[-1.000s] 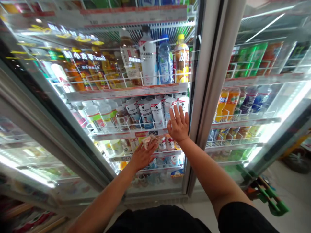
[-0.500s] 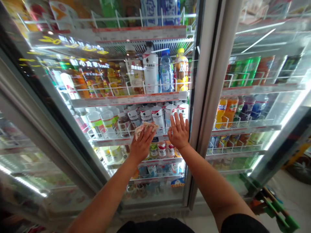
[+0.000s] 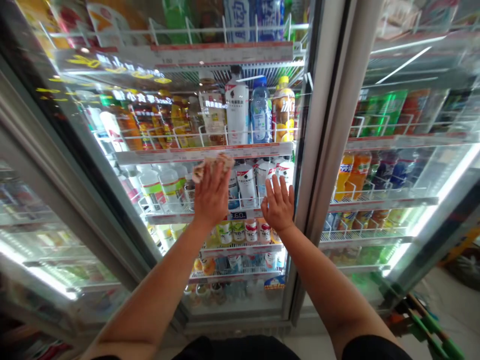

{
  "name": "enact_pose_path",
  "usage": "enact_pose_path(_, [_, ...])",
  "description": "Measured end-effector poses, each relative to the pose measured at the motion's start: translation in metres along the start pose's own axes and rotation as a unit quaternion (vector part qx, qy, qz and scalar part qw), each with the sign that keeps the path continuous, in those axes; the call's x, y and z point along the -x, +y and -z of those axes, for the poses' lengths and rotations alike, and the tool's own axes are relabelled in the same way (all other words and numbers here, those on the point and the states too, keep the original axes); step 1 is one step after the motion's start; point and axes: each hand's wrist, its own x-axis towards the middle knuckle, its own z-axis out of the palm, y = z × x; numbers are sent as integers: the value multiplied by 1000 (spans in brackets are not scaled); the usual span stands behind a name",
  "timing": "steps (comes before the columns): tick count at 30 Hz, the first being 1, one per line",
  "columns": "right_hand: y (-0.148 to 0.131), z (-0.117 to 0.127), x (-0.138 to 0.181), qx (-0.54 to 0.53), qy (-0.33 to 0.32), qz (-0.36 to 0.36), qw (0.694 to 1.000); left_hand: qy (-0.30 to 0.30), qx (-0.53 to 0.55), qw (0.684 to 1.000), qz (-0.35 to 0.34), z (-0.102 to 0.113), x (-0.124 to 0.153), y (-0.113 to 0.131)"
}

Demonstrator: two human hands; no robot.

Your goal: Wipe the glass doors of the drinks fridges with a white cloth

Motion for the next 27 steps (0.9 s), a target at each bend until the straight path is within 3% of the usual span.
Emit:
enact_pose_path(2, [-1,0,0,5,-1,-1,1000,25,5,997,74,4,5,-13])
enact_pose_path(4, [-1,-1,1,6,-6,-6,1000,44,10,993,105,0,26,-14])
enact_pose_path(6, [0,-1,2,-1,-9,-10,1000,48,18,995,84,-8,57,-9])
enact_pose_path(8, [0,0,2,-6,-11,-9,1000,27,24,999,13,-13,82,-9])
enact_pose_path(10, [0,0,1,-1,-10,-4,1000,13,9,1000,-11,-11,92,-23])
enact_pose_path(15, [0,2,-1,6,-2,7,1000,60,-31,991,118,13,83,-82])
enact_pose_path(21, [0,2,-1,5,-4,6,1000,49,9,984,169,5,146,-98])
enact_pose_path(23, [0,1,-1,4,-7,4,1000,39,24,982,182,6,147,-110])
enact_pose_path(27, [0,1,-1,-1,-2,3,1000,67,11,980,189,25,100,-138])
